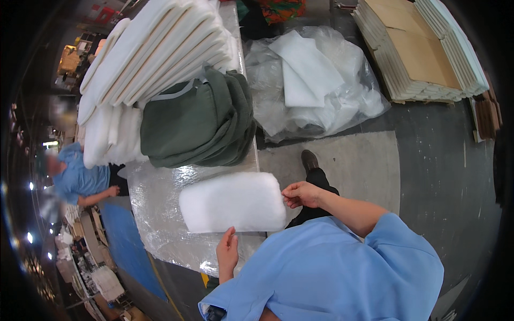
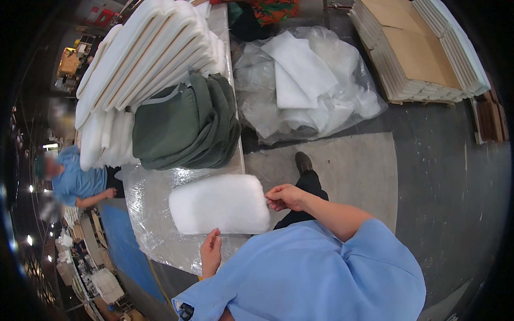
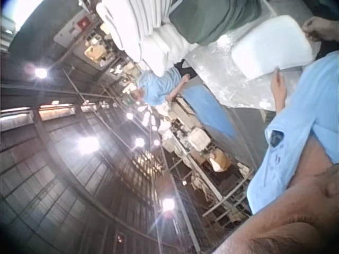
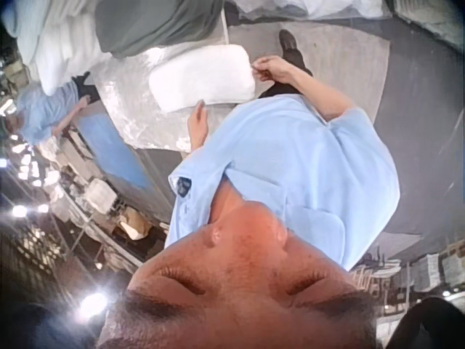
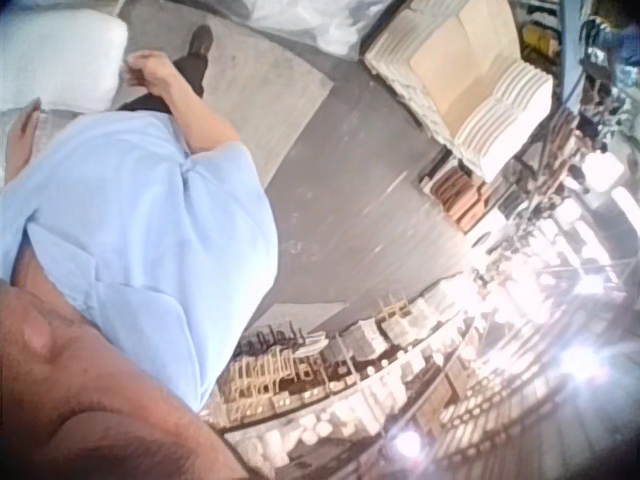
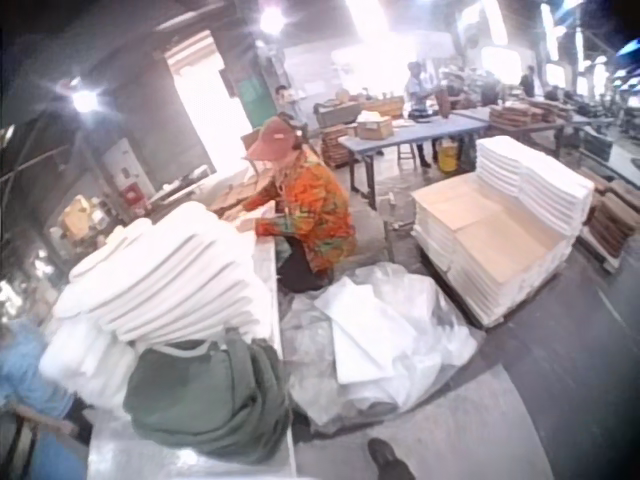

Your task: The person wraps white foam cushions in green fabric covers on a factory table. They pick up a cushion, slide it into a cover, adjust the edges, and place the finished unit on a stack. The process repeats with multiple cushions.

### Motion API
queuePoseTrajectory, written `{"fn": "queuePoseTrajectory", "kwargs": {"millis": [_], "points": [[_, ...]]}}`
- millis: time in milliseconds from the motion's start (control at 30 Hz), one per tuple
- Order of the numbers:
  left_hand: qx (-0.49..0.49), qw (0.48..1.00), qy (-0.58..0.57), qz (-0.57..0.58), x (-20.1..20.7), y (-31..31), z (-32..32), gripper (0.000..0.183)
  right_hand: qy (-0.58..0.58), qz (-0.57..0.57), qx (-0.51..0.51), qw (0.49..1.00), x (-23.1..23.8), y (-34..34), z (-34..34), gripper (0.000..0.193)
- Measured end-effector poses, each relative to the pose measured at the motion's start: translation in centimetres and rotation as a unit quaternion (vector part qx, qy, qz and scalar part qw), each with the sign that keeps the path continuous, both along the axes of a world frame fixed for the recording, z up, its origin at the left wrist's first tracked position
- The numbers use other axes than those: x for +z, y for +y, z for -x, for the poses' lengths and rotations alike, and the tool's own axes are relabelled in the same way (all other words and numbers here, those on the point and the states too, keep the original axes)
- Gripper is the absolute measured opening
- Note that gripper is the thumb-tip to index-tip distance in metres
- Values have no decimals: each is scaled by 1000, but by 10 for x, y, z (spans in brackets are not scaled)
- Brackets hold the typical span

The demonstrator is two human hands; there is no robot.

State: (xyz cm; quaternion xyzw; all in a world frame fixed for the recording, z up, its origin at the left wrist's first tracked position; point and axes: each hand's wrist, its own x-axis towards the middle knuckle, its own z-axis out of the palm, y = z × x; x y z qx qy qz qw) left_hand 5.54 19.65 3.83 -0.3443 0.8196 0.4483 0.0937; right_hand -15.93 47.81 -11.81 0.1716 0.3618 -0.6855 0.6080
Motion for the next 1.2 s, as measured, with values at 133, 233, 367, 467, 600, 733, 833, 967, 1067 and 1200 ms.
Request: {"fn": "queuePoseTrajectory", "kwargs": {"millis": [133, 233, 367, 467, 600, 733, 833, 967, 1067, 1200], "points": [[-33, 999, -9, -4, -4, -9, 21, 41, 9, 35, -37, 999, 9, -3, -15, 20], [-31, 999, -10, -9, -2, -14, 33, 41, 19, 21, -40, 999, -4, -11, -21, 18], [-17, 1000, 18, 1, 3, -37, 43, 39, -15, -54, -41, 998, -24, -17, -23, 15], [51, 998, 24, -2, 4, -70, 44, 39, -17, -140, -29, 990, -32, -19, -24, 13], [153, 981, 99, 65, 0, -128, 37, 39, -33, -135, -73, 988, -14, -26, -22, 13], [206, 963, 86, 153, 6, -182, 62, 42, -20, -165, -141, 976, 19, -36, -11, 14], [244, 964, 31, 101, 0, -198, 95, 48, 6, -193, -201, 960, 30, -40, -5, 14], [267, 959, -76, -59, -7, -236, 101, 59, 9, -204, -246, 947, 50, -57, -3, 13], [281, 955, -68, -72, -20, -242, 115, 64, 24, -191, -282, 940, 49, -70, -6, 12], [335, 937, -16, -97, -25, -250, 104, 72, 31, -237, -300, 924, 49, -90, -6, 13]]}}
